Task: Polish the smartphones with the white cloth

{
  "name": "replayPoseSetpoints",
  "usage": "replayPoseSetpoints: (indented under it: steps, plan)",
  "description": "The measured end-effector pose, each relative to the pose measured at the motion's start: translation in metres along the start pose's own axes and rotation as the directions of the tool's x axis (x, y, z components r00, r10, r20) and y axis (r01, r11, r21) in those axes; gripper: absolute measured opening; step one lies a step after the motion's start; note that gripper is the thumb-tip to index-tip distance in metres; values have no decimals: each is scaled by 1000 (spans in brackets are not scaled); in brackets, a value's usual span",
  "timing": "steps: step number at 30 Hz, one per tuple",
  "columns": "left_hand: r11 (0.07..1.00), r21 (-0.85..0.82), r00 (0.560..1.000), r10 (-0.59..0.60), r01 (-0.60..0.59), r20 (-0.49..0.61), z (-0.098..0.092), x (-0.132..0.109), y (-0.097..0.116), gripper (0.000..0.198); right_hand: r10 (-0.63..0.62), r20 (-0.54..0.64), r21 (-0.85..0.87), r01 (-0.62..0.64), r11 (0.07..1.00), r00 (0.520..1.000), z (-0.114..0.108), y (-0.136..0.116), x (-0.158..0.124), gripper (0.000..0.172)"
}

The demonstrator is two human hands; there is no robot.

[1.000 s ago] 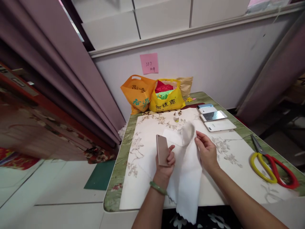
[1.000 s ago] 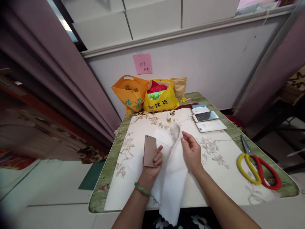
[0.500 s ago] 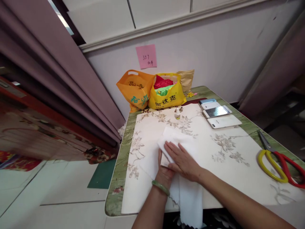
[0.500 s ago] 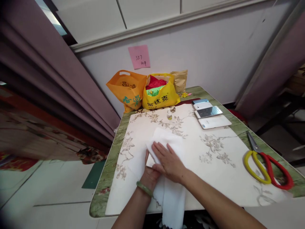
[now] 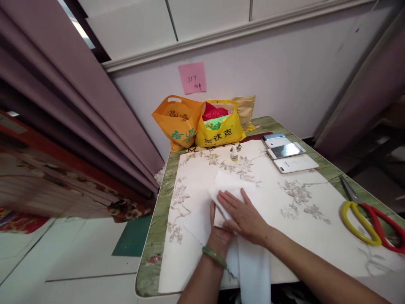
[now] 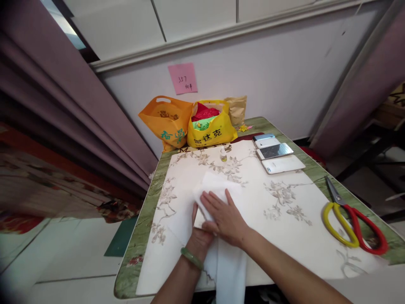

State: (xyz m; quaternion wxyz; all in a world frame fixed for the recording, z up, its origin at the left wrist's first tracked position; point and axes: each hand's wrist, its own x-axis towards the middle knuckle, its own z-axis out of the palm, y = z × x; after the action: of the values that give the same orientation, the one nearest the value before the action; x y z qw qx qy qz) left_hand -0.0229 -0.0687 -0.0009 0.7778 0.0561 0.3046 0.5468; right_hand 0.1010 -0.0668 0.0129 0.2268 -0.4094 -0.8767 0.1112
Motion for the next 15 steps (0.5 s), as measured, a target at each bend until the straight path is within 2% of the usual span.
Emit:
replayPoseSetpoints:
  steps: [3, 5, 7, 8, 11, 13, 15]
  plan:
    - [997, -76, 1000, -14, 13, -18, 8, 3, 4, 39, 183, -103, 22, -182, 983, 978, 6, 20, 5, 57]
    - [996, -81, 998, -46, 43, -40, 10, 3, 4, 42, 231, -188, 88, -218, 972, 955, 5, 30, -6, 42]
    - [993, -98, 998, -59, 59, 1, 12, 1, 3, 48, 292, -302, 175, -249, 953, 907, -4, 38, -25, 33]
    - [993, -110, 998, -47, 50, 29, 12, 1, 2, 49, 357, -361, 227, -290, 930, 862, -11, 42, -36, 30]
    - [992, -126, 999, -2, 6, 37, 13, 1, 1, 46, 645, -454, 457, -461, 761, 615, -39, 56, -66, 27]
    - [993, -114, 1000, 12, -9, 23, 13, 2, 1, 44, 802, -411, 618, -514, 595, 435, -57, 66, -79, 35]
    - [995, -101, 999, -2, 6, 47, 12, 3, 1, 46, 885, -335, 741, -490, 459, 324, -68, 71, -84, 40]
